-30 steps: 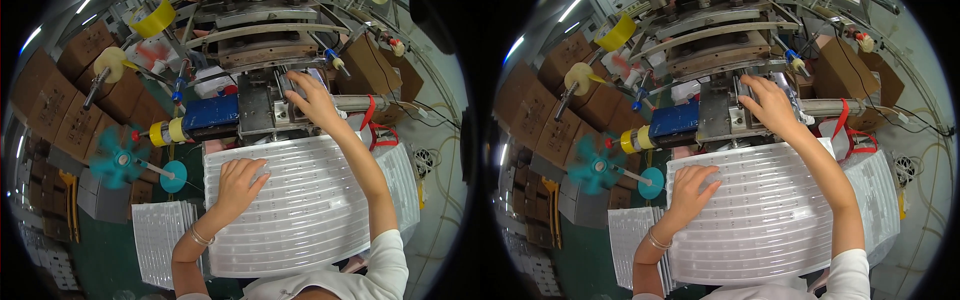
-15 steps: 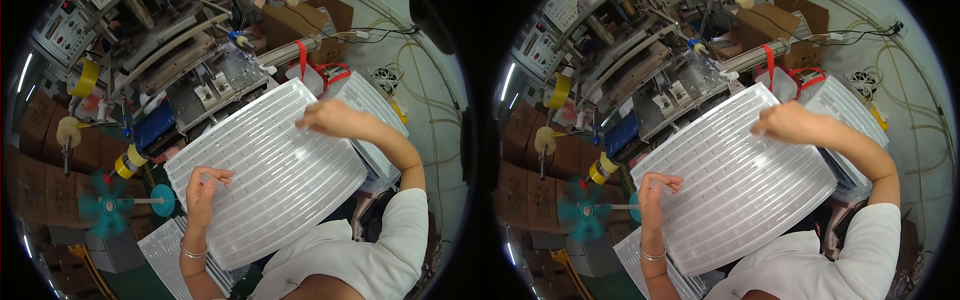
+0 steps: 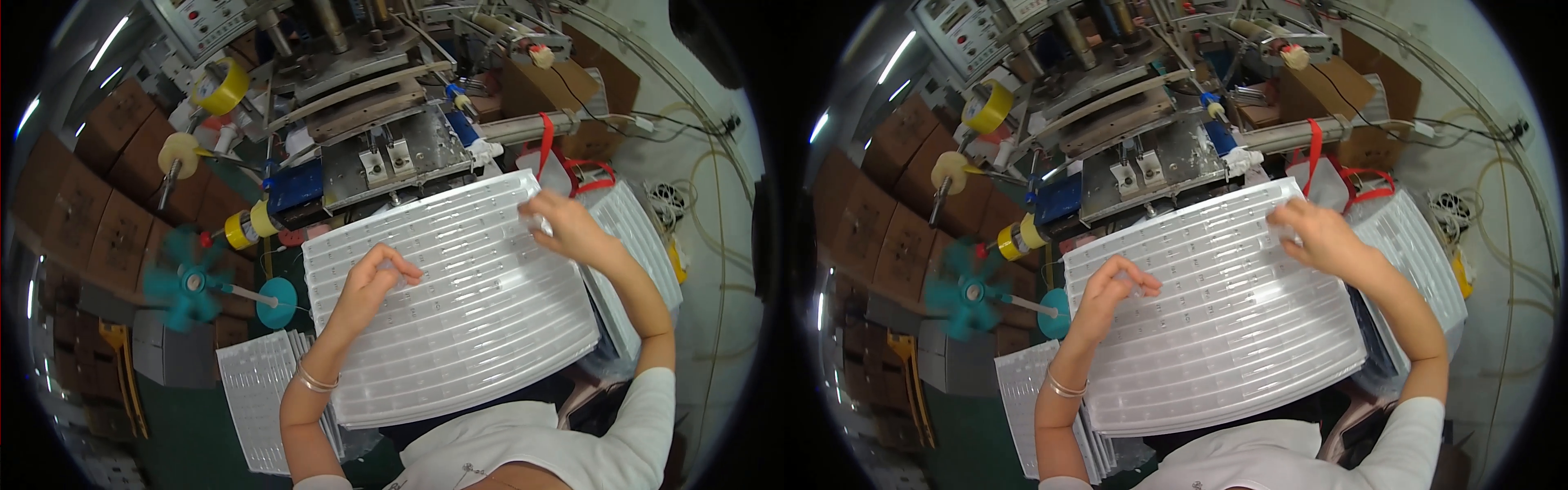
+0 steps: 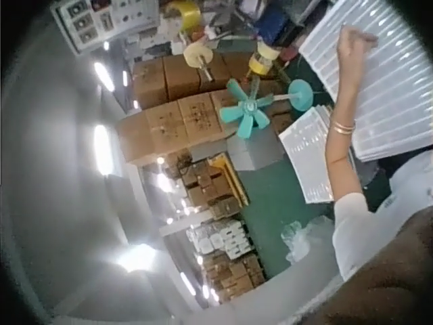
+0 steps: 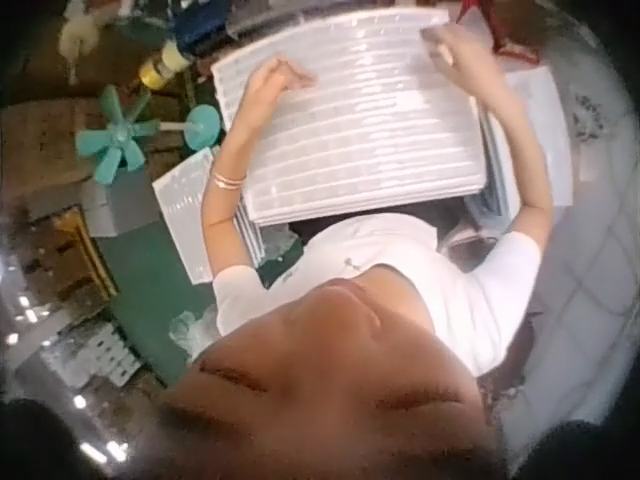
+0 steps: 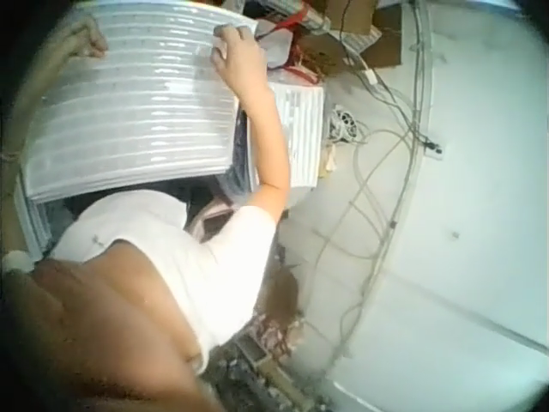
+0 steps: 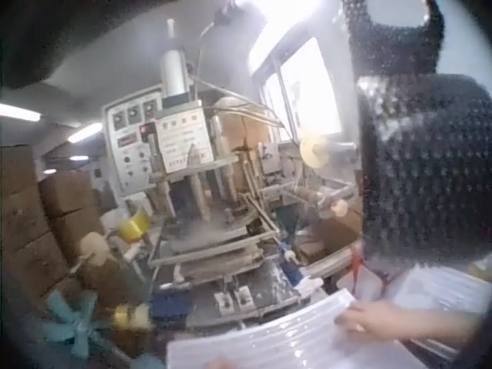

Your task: Manually placing components into a large plastic tray as part of an assembly line process.

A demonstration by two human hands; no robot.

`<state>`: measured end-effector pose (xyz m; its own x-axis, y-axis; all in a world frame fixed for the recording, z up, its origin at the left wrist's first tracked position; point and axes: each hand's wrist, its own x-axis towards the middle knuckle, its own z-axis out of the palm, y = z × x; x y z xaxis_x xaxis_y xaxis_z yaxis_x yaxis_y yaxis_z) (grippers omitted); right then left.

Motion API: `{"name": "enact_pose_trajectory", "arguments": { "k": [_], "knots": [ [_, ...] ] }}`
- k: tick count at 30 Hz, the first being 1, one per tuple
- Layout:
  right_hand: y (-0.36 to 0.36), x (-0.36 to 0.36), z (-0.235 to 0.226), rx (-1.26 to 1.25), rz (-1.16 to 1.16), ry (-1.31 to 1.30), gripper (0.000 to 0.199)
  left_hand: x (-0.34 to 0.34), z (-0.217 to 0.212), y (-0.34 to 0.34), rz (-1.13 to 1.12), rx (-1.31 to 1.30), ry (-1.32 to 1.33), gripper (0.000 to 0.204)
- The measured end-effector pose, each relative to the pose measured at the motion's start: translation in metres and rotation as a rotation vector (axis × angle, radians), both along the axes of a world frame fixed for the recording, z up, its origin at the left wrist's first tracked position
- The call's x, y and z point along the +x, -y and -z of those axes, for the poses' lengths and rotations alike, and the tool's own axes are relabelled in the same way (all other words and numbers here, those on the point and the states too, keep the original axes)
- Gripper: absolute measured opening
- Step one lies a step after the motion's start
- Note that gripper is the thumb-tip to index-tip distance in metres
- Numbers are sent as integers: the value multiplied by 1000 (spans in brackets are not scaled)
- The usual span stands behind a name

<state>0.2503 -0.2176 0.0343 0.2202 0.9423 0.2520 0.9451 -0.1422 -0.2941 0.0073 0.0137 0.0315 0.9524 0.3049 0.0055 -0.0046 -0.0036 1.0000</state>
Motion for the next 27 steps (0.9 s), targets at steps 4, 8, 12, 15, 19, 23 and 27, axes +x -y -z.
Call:
{"name": "enact_pose_trajectory", "arguments": {
  "k": [4,8,12,15,19,23,27],
  "knots": [
    [-40,32,-15,330,239,-185,30,14,-3,6,-102,489,18,8],
    [-59,18,-20,366,170,-413,25,23,10,-10,-331,1393,174,10],
    [-67,19,-18,448,113,-465,18,39,1,-29,-450,1437,48,19],
    [-77,17,-19,534,108,-433,25,74,-14,-39,-589,1452,37,24],
    [-109,26,-16,483,39,-347,29,130,-26,-74,-674,1762,0,43],
    [-150,31,-15,569,75,-140,30,145,-29,-82,-461,1687,-230,45],
    [-198,23,-17,725,1,115,25,101,-28,-56,-541,1534,221,26]
  ]
}}
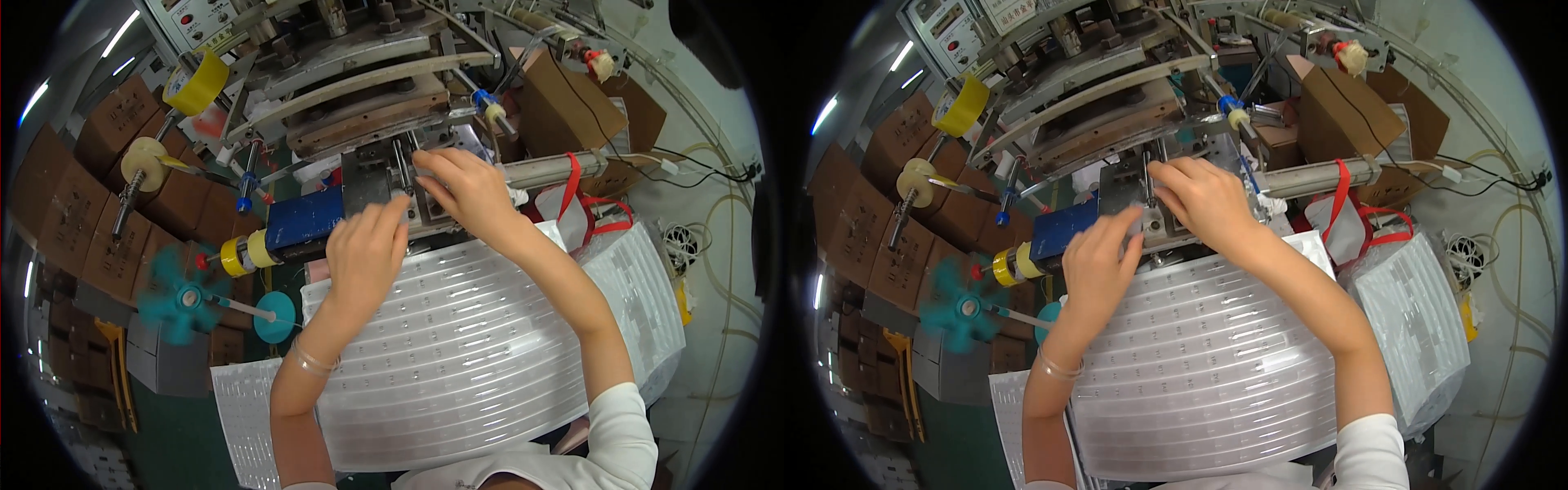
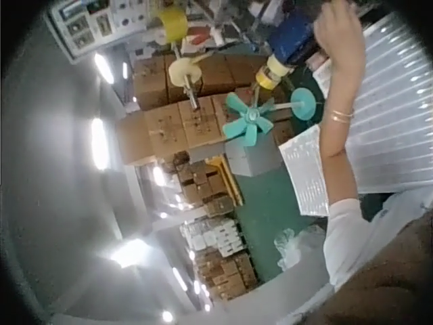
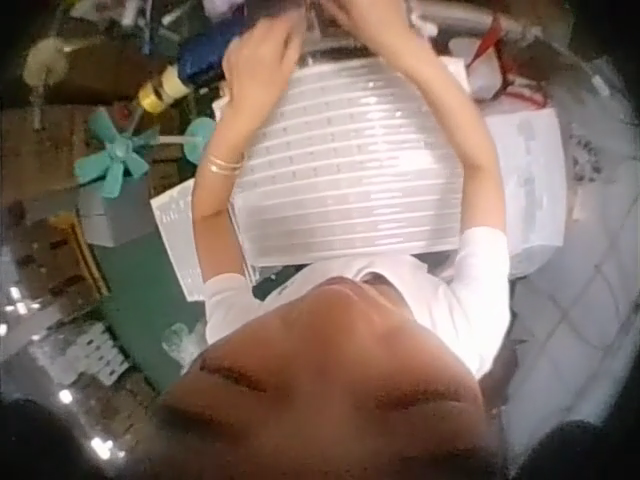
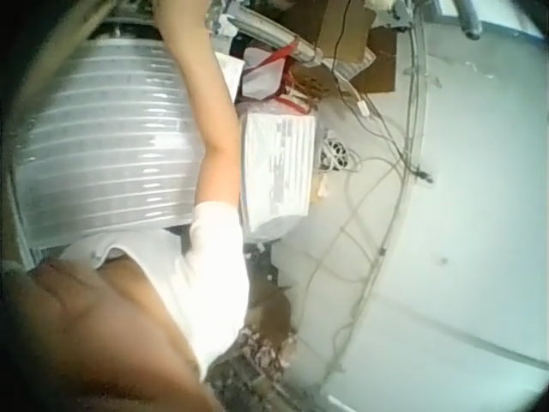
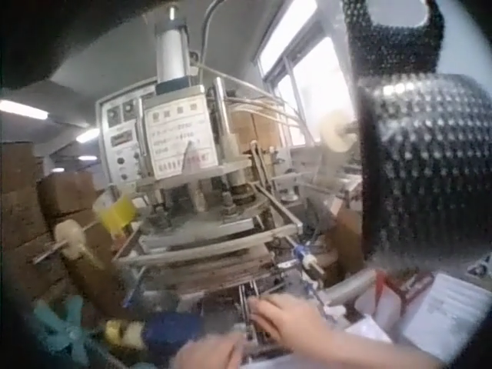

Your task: Manually placing components into a large plastic tray as part of an assembly line process.

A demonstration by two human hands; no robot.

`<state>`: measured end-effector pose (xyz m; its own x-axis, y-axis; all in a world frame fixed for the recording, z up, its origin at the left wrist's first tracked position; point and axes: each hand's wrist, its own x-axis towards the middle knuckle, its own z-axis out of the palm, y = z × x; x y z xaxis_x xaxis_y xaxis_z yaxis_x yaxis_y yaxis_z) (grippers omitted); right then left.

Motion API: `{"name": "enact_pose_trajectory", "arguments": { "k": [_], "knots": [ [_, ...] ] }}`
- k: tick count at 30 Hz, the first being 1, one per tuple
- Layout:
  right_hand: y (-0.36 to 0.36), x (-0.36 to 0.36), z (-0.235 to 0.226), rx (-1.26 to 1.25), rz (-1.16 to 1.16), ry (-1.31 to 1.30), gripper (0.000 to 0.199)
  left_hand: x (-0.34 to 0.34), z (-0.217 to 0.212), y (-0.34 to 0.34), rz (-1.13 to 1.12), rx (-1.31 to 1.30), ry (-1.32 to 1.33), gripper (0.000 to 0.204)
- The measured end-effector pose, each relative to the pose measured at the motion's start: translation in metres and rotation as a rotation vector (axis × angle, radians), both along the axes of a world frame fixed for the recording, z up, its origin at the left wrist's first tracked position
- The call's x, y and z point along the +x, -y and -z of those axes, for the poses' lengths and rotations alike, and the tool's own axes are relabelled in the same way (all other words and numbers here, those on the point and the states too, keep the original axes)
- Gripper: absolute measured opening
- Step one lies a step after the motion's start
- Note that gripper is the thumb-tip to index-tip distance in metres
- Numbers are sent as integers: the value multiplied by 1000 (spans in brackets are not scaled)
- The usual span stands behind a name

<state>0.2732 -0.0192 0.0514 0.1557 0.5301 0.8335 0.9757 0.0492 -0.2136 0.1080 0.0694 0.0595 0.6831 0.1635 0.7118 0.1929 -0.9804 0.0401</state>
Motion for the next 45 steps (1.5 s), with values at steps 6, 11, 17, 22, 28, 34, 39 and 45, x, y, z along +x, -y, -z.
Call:
{"name": "enact_pose_trajectory", "arguments": {
  "k": [6,11,17,22,28,34,39,45],
  "knots": [
    [-21,14,22,-160,143,34,29,-48,2,31,226,-268,-132,31],
    [25,14,17,-192,80,-99,48,-54,12,57,421,-357,-274,32],
    [154,11,-9,-388,89,-206,31,-33,26,109,532,-347,-401,28],
    [230,-11,31,-1020,76,7,24,2,71,162,547,-81,-423,28],
    [276,-16,80,-904,108,95,23,5,79,180,432,-53,-605,26],
    [260,-3,33,-510,113,-341,25,33,78,200,547,-311,-475,35],
    [246,3,14,-393,98,-542,25,49,99,202,577,-93,-488,41],
    [231,9,16,-275,4,-628,15,14,75,156,510,-286,-430,51]
  ]
}}
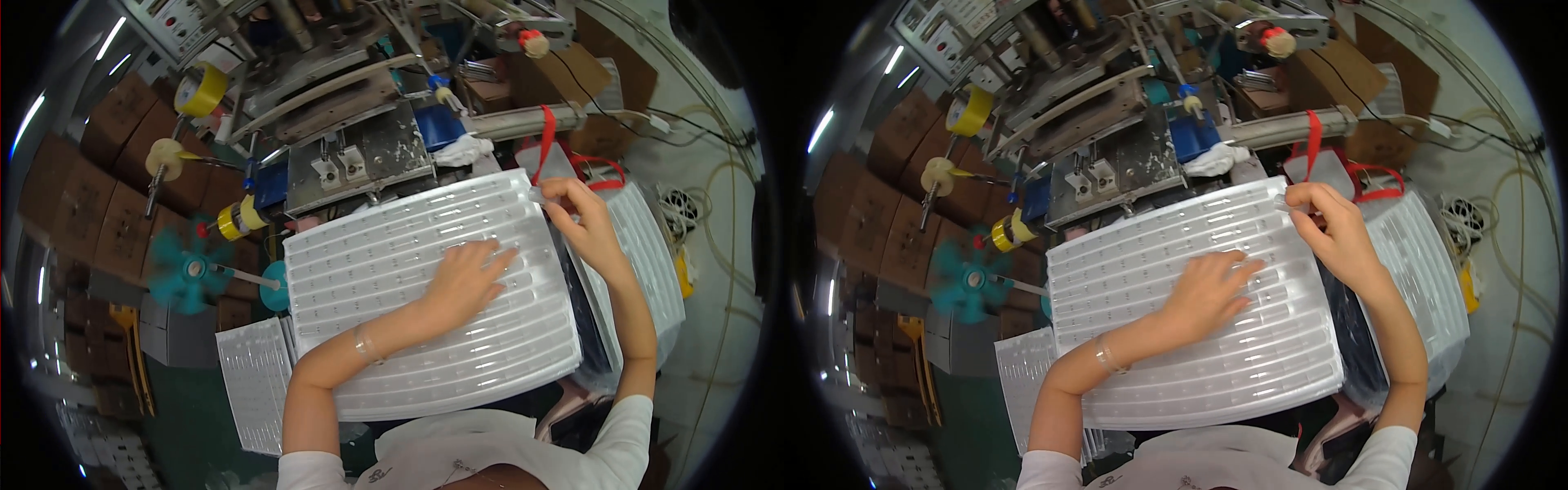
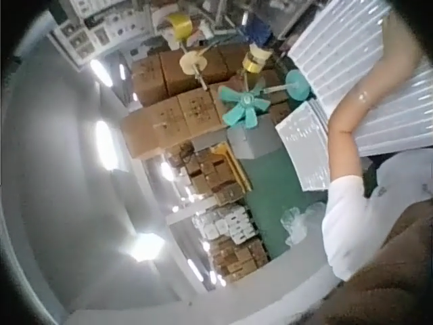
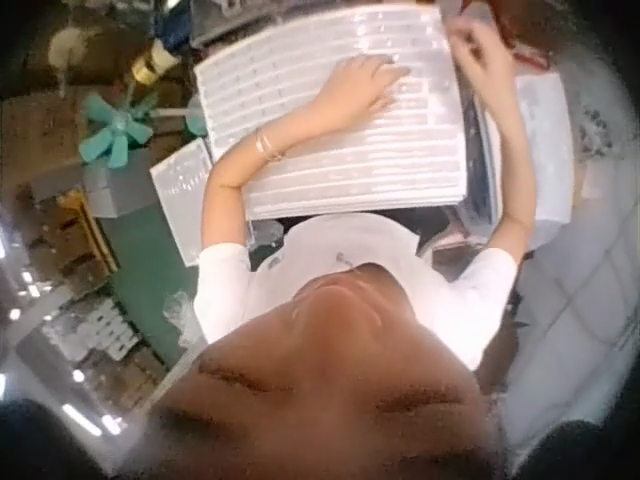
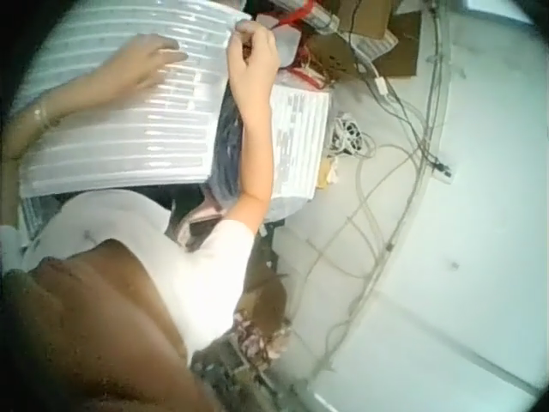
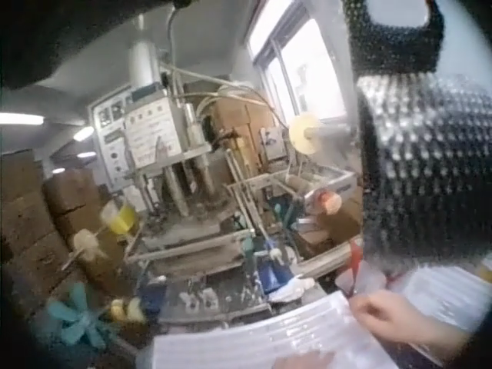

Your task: Manually placing components into a large plastic tray as part of an assembly line process.

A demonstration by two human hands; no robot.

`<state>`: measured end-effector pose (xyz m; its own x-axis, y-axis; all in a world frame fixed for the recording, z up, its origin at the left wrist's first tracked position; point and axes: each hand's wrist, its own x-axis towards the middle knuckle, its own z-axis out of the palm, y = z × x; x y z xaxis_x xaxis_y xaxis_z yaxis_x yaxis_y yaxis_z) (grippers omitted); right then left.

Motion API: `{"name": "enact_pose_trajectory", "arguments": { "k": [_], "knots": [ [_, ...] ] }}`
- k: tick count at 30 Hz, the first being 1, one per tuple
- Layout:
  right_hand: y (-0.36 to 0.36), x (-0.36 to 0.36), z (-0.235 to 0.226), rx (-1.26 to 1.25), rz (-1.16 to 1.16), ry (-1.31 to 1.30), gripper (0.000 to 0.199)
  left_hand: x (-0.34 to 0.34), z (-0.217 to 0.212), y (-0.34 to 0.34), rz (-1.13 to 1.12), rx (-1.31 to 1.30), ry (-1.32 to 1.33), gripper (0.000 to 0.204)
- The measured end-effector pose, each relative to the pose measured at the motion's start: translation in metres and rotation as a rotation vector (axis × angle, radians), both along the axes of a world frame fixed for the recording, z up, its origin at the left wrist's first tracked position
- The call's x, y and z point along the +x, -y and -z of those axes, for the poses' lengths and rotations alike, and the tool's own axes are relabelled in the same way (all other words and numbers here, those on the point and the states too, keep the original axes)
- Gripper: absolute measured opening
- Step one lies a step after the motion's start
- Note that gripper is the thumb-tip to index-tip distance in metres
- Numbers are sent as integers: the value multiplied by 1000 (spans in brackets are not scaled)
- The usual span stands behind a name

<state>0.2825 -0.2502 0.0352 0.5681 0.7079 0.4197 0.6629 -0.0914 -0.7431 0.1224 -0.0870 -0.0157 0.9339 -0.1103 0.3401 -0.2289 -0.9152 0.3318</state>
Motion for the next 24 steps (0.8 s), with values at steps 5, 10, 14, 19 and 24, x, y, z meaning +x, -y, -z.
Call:
{"name": "enact_pose_trajectory", "arguments": {
  "k": [5,10,14,19,24],
  "knots": [
    [-22,0,4,60,-20,-56,22,-28,-14,-105,-513,-70,293,42],
    [-71,-9,6,10,-110,-93,23,11,-41,-166,-806,311,579,31],
    [-129,-18,5,89,-145,-47,23,39,-57,-195,-706,465,351,29],
    [-197,-25,-3,244,37,403,24,2,-55,-162,-577,310,522,30],
    [-261,-21,1,113,211,771,22,-54,-35,-144,-431,253,407,35]
  ]
}}
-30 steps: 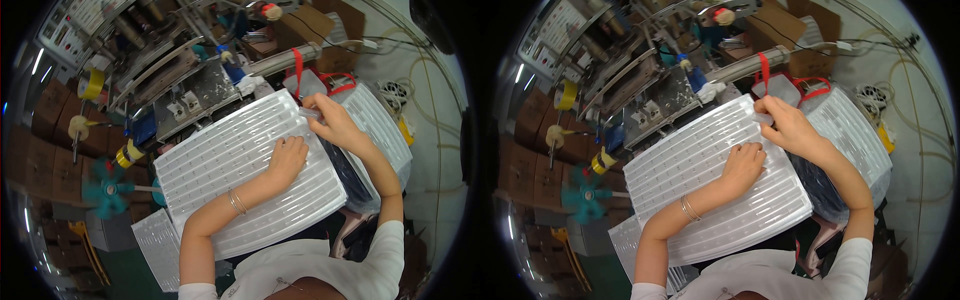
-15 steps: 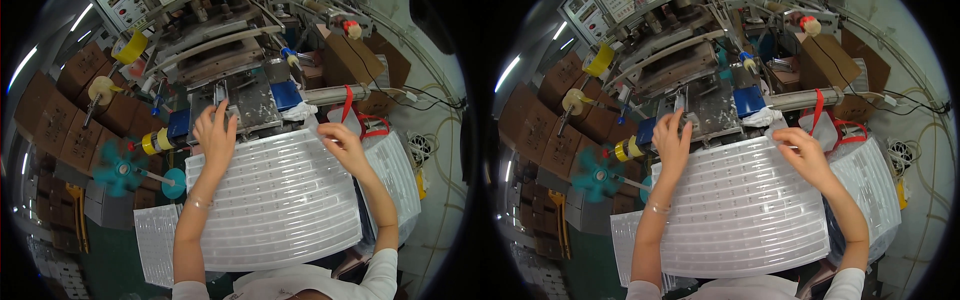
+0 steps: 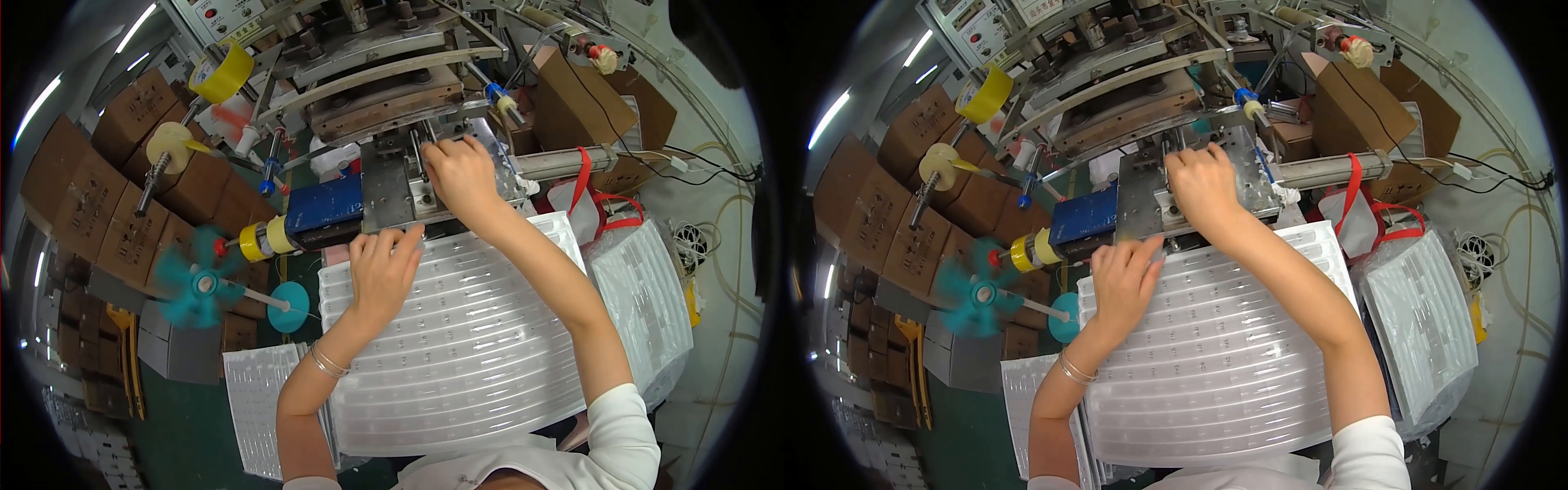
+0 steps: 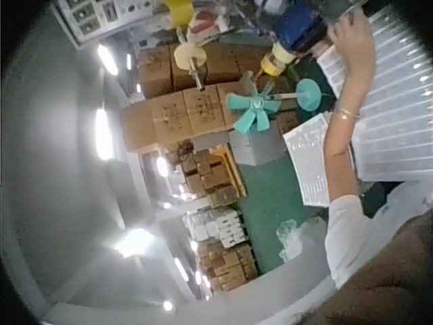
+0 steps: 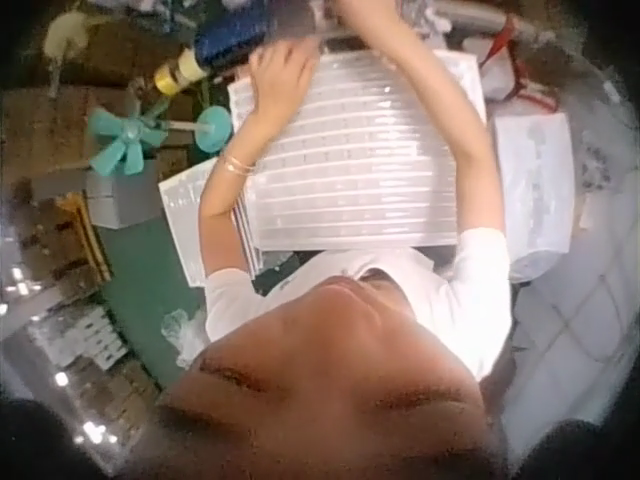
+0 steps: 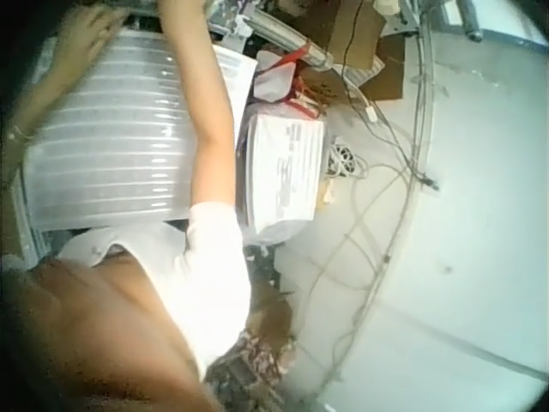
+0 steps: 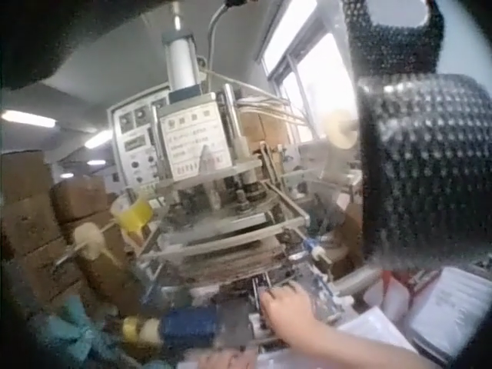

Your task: Manually placing components into a large plastic tray as part of an assembly line process.

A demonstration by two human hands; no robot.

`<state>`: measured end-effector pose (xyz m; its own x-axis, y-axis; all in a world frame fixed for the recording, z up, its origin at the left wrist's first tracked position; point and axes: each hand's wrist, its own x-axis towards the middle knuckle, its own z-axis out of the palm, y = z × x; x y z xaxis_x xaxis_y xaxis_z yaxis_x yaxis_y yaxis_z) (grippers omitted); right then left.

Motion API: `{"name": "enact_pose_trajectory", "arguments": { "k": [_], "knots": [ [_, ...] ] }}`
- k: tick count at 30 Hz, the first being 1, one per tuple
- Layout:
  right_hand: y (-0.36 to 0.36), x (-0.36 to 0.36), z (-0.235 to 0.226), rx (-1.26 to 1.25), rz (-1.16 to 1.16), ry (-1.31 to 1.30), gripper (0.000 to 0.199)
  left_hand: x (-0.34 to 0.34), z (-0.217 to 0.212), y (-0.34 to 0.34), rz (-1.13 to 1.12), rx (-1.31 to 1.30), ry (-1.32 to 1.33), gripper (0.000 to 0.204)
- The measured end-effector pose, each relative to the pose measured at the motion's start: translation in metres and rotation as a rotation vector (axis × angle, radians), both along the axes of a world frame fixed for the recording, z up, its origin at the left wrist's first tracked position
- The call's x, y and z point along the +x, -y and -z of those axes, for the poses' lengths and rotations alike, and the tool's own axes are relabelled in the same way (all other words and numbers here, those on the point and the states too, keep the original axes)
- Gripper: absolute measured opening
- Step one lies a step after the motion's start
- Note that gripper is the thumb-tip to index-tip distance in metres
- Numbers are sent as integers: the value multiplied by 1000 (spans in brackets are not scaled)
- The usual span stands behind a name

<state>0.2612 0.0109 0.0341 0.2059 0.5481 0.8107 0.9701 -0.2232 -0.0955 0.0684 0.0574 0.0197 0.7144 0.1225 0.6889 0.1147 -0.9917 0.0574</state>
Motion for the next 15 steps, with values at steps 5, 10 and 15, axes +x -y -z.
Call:
{"name": "enact_pose_trajectory", "arguments": {
  "k": [5,10,15],
  "knots": [
    [2,6,4,-65,96,-104,25,-21,18,5,96,-145,-103,35],
    [82,13,13,43,-77,-375,42,-10,24,35,58,-636,-150,28],
    [203,13,-5,7,-14,-589,31,45,22,111,490,-371,-97,28]
  ]
}}
